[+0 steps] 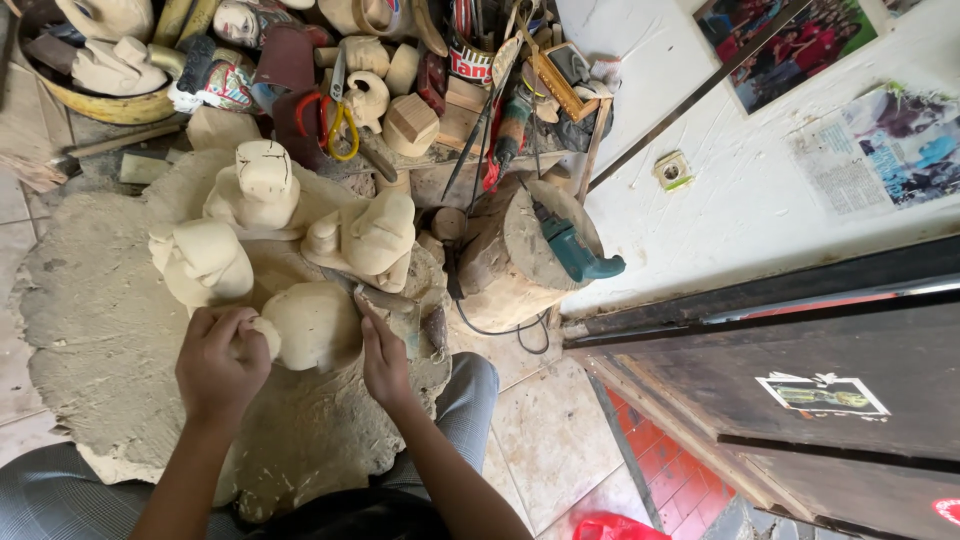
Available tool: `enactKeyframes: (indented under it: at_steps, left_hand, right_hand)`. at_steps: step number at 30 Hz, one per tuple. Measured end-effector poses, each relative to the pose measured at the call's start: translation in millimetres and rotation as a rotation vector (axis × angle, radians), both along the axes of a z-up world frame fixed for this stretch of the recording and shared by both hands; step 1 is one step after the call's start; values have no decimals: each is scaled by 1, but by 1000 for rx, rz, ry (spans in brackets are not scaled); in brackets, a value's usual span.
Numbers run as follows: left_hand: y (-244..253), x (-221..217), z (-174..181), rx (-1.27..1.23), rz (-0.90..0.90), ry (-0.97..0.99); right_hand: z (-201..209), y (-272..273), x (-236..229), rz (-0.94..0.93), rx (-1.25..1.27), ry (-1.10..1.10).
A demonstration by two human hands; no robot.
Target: Carving and shaping a wooden figure using a small hand tool
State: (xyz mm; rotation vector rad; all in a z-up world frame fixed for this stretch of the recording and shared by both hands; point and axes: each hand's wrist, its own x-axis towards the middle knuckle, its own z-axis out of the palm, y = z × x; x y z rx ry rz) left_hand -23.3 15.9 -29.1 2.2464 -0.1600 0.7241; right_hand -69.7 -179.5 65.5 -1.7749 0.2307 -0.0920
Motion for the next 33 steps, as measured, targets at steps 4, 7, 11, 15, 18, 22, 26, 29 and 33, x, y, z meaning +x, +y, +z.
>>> enactKeyframes:
  at_steps: [4,7,11,15,18,22,26,29,33]
  left_hand:
    - [13,-4,-3,49,-55,131]
    - [15,-7,11,229,-39,139]
    - [-1,-5,26,384,-22,203]
    - [-31,1,20,544,80,125]
    - [-38,-2,39,669,168,-78]
    - [-39,-4,39,643,138,-92]
    - [-38,-5,34,513,-25,-6]
    - [-41,-5,32,481,-55,-81]
    - [-45,2,17,525,-1,-158]
  right_hand:
    - [-12,-2,-27,43,-104,18]
    - [-11,1,-37,72,-171,37]
    - [-16,9,-36,120,-178,24]
    - [5,19,-28,117,-167,-92]
    - [3,20,-28,108,-178,-94]
    - [-14,20,-12,107,-188,-79]
    - [-38,19,22,146,-234,19]
    - [-53,11,56,178,-255,62]
    - [-91,-4,88,215,-279,113]
